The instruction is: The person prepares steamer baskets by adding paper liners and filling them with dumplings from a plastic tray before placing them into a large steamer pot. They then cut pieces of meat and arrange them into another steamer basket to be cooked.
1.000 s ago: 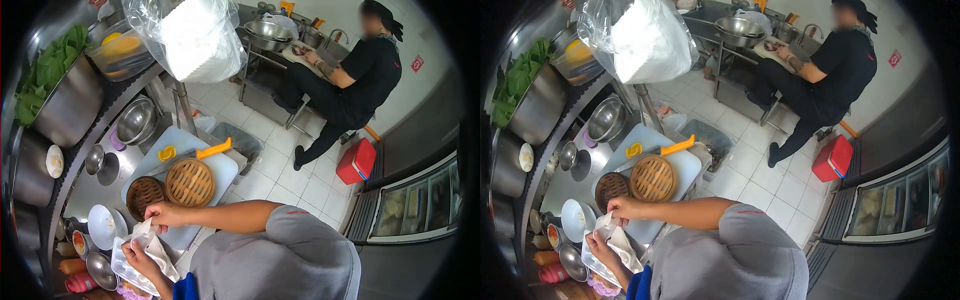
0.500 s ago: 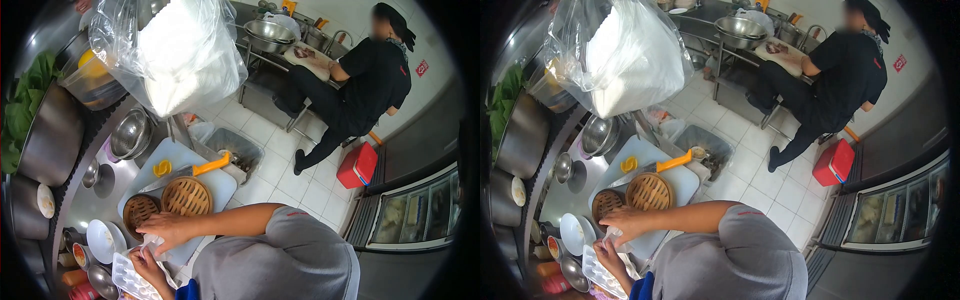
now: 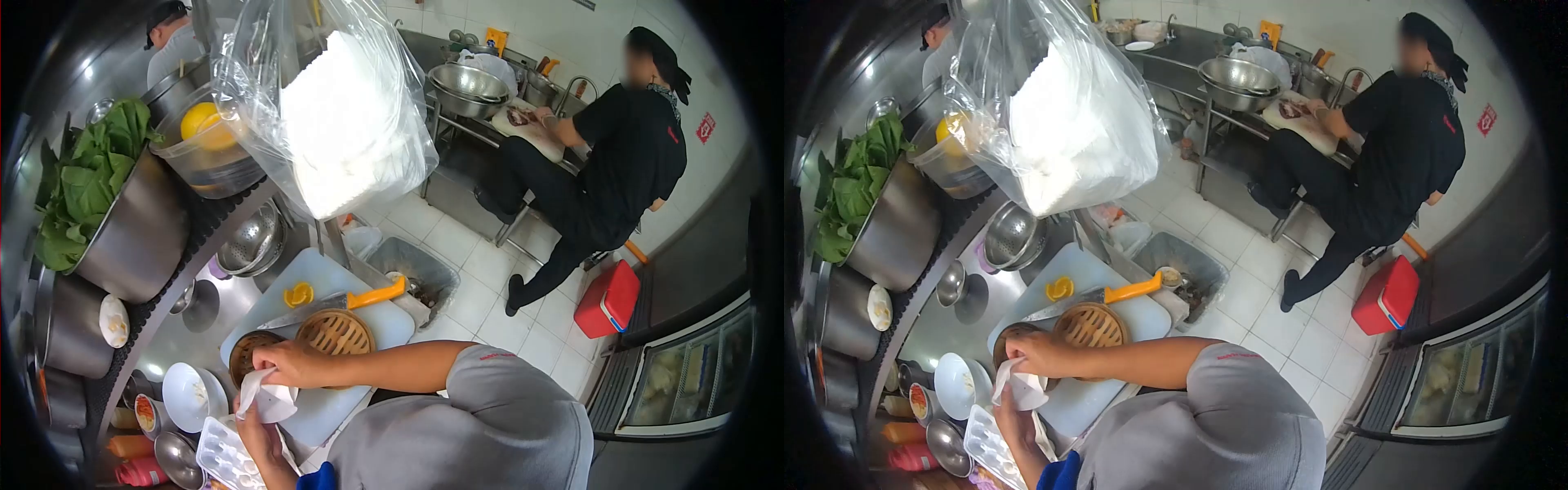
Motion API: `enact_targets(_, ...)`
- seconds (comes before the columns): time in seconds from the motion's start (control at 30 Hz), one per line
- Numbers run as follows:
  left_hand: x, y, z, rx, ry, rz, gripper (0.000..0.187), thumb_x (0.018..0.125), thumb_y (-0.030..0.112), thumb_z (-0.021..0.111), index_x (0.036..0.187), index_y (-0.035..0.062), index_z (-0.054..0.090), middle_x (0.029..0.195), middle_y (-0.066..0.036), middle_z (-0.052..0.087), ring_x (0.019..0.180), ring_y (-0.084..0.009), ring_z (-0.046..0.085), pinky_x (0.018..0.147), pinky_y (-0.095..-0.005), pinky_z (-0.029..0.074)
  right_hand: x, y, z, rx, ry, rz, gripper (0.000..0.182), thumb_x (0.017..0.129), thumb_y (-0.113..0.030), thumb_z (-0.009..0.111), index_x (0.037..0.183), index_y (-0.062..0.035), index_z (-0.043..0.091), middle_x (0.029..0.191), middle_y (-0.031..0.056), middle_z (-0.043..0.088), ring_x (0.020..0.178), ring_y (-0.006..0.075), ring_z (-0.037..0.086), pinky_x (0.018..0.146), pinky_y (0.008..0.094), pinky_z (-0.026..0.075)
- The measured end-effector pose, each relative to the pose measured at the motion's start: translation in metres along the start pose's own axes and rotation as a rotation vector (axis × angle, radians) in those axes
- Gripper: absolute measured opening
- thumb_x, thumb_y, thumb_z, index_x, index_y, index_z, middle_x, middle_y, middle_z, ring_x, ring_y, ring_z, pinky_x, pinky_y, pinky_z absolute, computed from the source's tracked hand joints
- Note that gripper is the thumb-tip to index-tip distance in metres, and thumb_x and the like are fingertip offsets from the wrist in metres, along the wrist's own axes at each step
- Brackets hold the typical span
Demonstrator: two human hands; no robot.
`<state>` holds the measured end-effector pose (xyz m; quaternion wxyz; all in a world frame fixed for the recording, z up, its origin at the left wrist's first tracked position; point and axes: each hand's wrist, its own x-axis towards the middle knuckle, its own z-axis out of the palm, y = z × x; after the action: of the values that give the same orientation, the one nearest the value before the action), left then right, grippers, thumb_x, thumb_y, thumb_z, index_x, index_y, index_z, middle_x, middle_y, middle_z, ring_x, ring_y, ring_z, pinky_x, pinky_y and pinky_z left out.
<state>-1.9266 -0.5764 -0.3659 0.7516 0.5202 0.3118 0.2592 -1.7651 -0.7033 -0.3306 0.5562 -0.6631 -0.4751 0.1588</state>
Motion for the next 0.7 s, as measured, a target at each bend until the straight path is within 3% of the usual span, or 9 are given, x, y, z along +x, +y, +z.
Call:
enact_targets(0.03, 0.002, -0.001, -0.005, -0.160, -0.059, -0.094, 0.034, 0.087, 0.013, 0.059, 0.116, -0.0029, 0.051, 0.111, -0.013, 0.057, 0.099, -0.0231, 0.057, 0.088, -0.0340, 0.046, 0.001, -0.005, 0.000, -0.024, -0.045, 0.009, 0.029, 0.075, -0.024, 0.072, 0.091, -0.0057, 0.055, 0.074, 0.0121, 0.060, 0.068, 0.0292, 0.060, 0.061, 0.0393, 0.046)
enact_targets(0.17, 0.019, -0.005, -0.020, -0.028, 0.023, 0.075, 0.029, 0.087, 0.012, 0.054, 0.113, -0.0031, 0.054, 0.103, -0.012, 0.061, 0.092, -0.0219, 0.061, 0.082, -0.0344, 0.051, 0.014, 0.013, 0.003, -0.002, -0.319, -0.040, 0.036, 0.075, -0.034, 0.073, 0.096, -0.0082, 0.059, 0.076, 0.0114, 0.063, 0.068, 0.0247, 0.063, 0.060, 0.0370, 0.047)
enact_targets(0.37, 0.034, 0.002, -0.023, 0.359, 0.049, 0.249, 0.012, 0.083, 0.007, 0.063, 0.093, -0.0003, 0.062, 0.082, -0.004, 0.063, 0.070, -0.0099, 0.057, 0.064, -0.0238, 0.046, 0.043, 0.002, -0.033, -0.021, -0.805, 0.245, 0.037, 0.077, -0.034, 0.072, 0.098, -0.0062, 0.060, 0.087, 0.0035, 0.064, 0.079, 0.0145, 0.059, 0.069, 0.0301, 0.047)
enact_targets(0.43, 0.021, 0.033, -0.018, 0.293, -0.085, 0.078, 0.013, 0.082, 0.008, 0.064, 0.093, 0.0001, 0.064, 0.085, -0.003, 0.063, 0.077, -0.0085, 0.056, 0.070, -0.0228, 0.045, 0.051, -0.002, -0.051, 0.104, -0.841, 0.399, 0.032, 0.079, -0.030, 0.071, 0.098, -0.0062, 0.060, 0.087, 0.0012, 0.063, 0.078, 0.0119, 0.058, 0.069, 0.0266, 0.046)
enact_targets(0.5, 0.023, 0.034, -0.025, 0.356, -0.138, 0.114, 0.013, 0.083, 0.007, 0.063, 0.094, -0.0001, 0.064, 0.085, -0.003, 0.064, 0.079, -0.0094, 0.056, 0.071, -0.0238, 0.046, 0.060, 0.029, -0.060, 0.306, -0.825, 0.563, 0.027, 0.082, -0.025, 0.069, 0.099, -0.0064, 0.061, 0.088, -0.0001, 0.062, 0.079, 0.0098, 0.058, 0.069, 0.0238, 0.046)
enact_targets(0.57, 0.026, 0.026, -0.031, 0.473, -0.116, 0.253, 0.012, 0.083, 0.006, 0.062, 0.094, -0.0003, 0.064, 0.085, -0.002, 0.064, 0.080, -0.0105, 0.057, 0.072, -0.0251, 0.046, 0.064, 0.050, -0.055, 0.461, -0.459, 0.467, 0.018, 0.085, -0.021, 0.065, 0.096, -0.0083, 0.061, 0.084, -0.0025, 0.059, 0.072, 0.0055, 0.053, 0.061, 0.0232, 0.046)
enact_targets(0.6, 0.028, 0.023, -0.033, 0.564, -0.054, 0.360, 0.012, 0.084, 0.006, 0.062, 0.093, -0.0003, 0.064, 0.085, -0.002, 0.064, 0.080, -0.0112, 0.057, 0.072, -0.0259, 0.047, 0.073, 0.062, -0.055, 0.482, -0.362, 0.515, 0.018, 0.085, -0.021, 0.065, 0.097, -0.0100, 0.060, 0.085, -0.0022, 0.059, 0.074, 0.0078, 0.055, 0.065, 0.0251, 0.047)
enact_targets(0.63, 0.027, 0.020, -0.028, 0.457, 0.040, 0.353, 0.014, 0.087, 0.011, 0.059, 0.091, -0.0015, 0.062, 0.082, -0.004, 0.065, 0.078, -0.0116, 0.056, 0.071, -0.0268, 0.046, 0.073, 0.031, -0.042, 0.617, 0.058, 0.588, 0.021, 0.084, -0.021, 0.065, 0.100, -0.0109, 0.057, 0.086, -0.0010, 0.059, 0.077, 0.0112, 0.057, 0.071, 0.0293, 0.047)
enact_targets(0.7, 0.036, 0.022, -0.025, 0.588, 0.185, 0.381, 0.026, 0.093, 0.022, 0.053, 0.087, -0.0025, 0.059, 0.069, -0.009, 0.055, 0.068, -0.0112, 0.049, 0.063, -0.0261, 0.042, 0.091, 0.090, -0.039, 0.772, 0.073, 0.504, 0.038, 0.084, -0.034, 0.065, 0.111, -0.0113, 0.050, 0.102, 0.0039, 0.056, 0.098, 0.0166, 0.054, 0.085, 0.0358, 0.044)
